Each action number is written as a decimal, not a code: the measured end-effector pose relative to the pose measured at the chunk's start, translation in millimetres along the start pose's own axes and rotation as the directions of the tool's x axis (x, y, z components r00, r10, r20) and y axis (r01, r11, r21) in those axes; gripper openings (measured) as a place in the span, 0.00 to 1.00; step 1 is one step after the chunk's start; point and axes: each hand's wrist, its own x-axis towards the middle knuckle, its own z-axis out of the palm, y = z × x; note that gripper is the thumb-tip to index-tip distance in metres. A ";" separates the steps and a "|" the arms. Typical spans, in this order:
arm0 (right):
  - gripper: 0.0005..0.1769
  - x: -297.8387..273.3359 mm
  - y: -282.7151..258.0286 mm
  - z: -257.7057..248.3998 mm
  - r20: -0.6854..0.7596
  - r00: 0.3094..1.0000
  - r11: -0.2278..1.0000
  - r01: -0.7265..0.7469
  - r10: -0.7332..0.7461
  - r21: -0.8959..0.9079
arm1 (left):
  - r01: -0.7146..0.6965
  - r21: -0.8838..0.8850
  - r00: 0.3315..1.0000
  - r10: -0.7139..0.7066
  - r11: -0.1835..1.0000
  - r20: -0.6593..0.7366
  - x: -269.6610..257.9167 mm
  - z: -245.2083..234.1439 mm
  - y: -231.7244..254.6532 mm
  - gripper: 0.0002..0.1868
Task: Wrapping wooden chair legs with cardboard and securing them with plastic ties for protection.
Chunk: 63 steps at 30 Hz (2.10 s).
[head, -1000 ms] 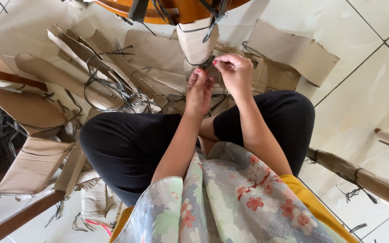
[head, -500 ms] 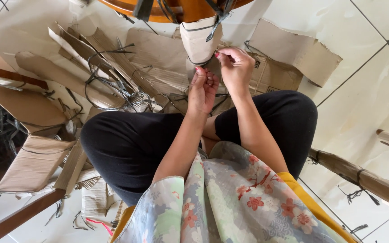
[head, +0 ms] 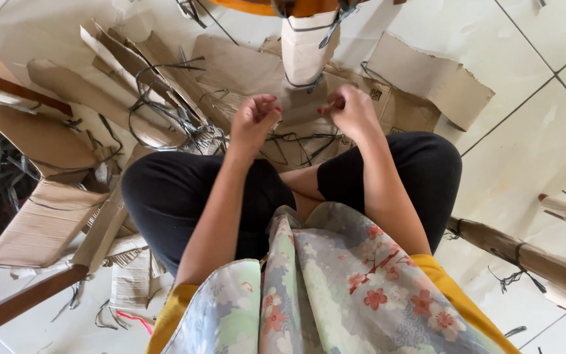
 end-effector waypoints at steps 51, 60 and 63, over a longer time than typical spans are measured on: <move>0.02 -13.4 -37.4 -1.6 0.250 0.966 0.538 -0.174 -0.071 0.824 | -0.126 0.390 0.937 -0.020 0.912 0.350 11.3 -24.1 20.3 0.09; 0.02 -14.8 -27.0 -30.8 0.123 0.992 0.963 -0.043 0.011 0.266 | -0.009 0.268 0.946 -0.079 0.963 0.316 14.5 -20.3 14.2 0.11; 0.06 6.0 29.1 -9.2 0.151 0.988 0.967 -0.001 0.040 -0.255 | -0.041 0.254 0.914 -0.067 0.966 0.401 19.8 -24.7 3.1 0.15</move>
